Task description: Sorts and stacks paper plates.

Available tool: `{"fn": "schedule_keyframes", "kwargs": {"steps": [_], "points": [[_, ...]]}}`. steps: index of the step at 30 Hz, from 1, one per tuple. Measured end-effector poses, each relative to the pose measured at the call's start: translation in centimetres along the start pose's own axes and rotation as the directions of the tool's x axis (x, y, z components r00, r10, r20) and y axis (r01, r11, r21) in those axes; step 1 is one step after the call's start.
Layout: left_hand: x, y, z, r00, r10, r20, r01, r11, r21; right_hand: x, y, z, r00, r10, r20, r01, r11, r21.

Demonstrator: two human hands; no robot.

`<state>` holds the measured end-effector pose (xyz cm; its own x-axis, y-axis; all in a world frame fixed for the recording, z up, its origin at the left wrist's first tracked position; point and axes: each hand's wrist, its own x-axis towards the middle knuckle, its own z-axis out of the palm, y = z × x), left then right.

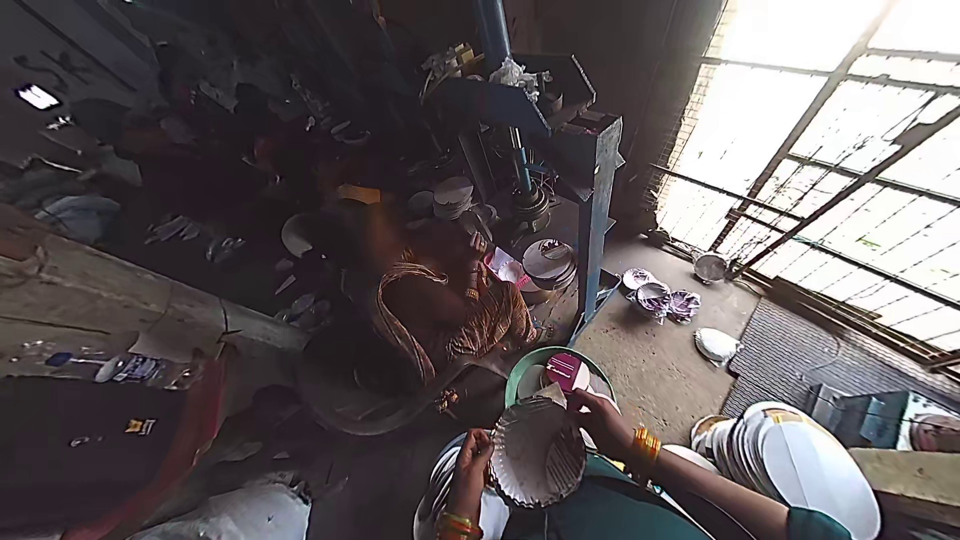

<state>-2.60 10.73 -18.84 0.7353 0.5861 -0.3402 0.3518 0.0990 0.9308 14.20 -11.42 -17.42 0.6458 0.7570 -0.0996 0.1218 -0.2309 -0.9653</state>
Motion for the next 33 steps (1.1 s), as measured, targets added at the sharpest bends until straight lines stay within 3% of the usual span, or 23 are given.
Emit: {"fn": "schedule_keyframes", "kwargs": {"steps": [2,5,7,9,12,14,18,21,25,29,33], "points": [[0.1,-0.2,-1.0,0.998,0.009,0.062,-0.008,1.000,-0.016,-0.1,0.1,-0.3,0.999,-0.029,0.032,0.031,0.997,-0.066],[-0.3,-1.4,-1.0,0.982,0.175,0.075,-0.188,0.950,0.248,-0.4,-0.1,-0.1,0.999,-0.041,0.013,0.042,0.992,-0.122],[-0.7,-1.9,-0.6,0.971,0.233,0.042,-0.231,0.894,0.385,-0.6,0.3,0.3,0.997,-0.071,-0.011,0.069,0.990,-0.123],[-1.2,-2.0,-0.3,0.964,0.264,-0.010,-0.235,0.875,0.424,-0.8,1.0,0.5,0.976,-0.216,-0.005,0.211,0.960,-0.182],[-1.3,-2.1,-0.2,0.979,0.195,-0.051,-0.171,0.938,0.301,-0.1,2.3,0.6,0.930,-0.365,0.045,0.368,0.921,-0.130],[-0.9,-2.2,-0.5,0.991,0.128,-0.030,-0.118,0.970,0.214,0.4,2.6,-0.1,0.919,-0.353,0.176,0.370,0.926,-0.076],[-0.3,-2.4,-0.5,0.999,-0.050,-0.003,0.049,0.978,0.203,0.7,2.3,-1.4,0.864,-0.248,0.438,0.328,0.938,-0.115],[0.6,-1.8,-0.2,0.992,-0.127,-0.005,0.127,0.984,0.127,1.3,2.6,-0.8,0.883,-0.281,0.375,0.356,0.923,-0.147],[2.1,0.4,-1.1,0.995,-0.086,-0.045,0.091,0.987,0.135,2.3,1.7,-0.8,0.876,-0.351,0.332,0.422,0.890,-0.172],[2.5,1.7,-1.2,0.995,-0.058,-0.080,0.075,0.971,0.226,3.2,0.6,-1.4,0.909,-0.248,0.334,0.326,0.923,-0.204],[2.5,2.3,-1.2,0.987,-0.161,0.010,0.159,0.982,0.098,3.6,0.3,-2.3,0.934,-0.048,0.354,0.086,0.992,-0.093]]}}
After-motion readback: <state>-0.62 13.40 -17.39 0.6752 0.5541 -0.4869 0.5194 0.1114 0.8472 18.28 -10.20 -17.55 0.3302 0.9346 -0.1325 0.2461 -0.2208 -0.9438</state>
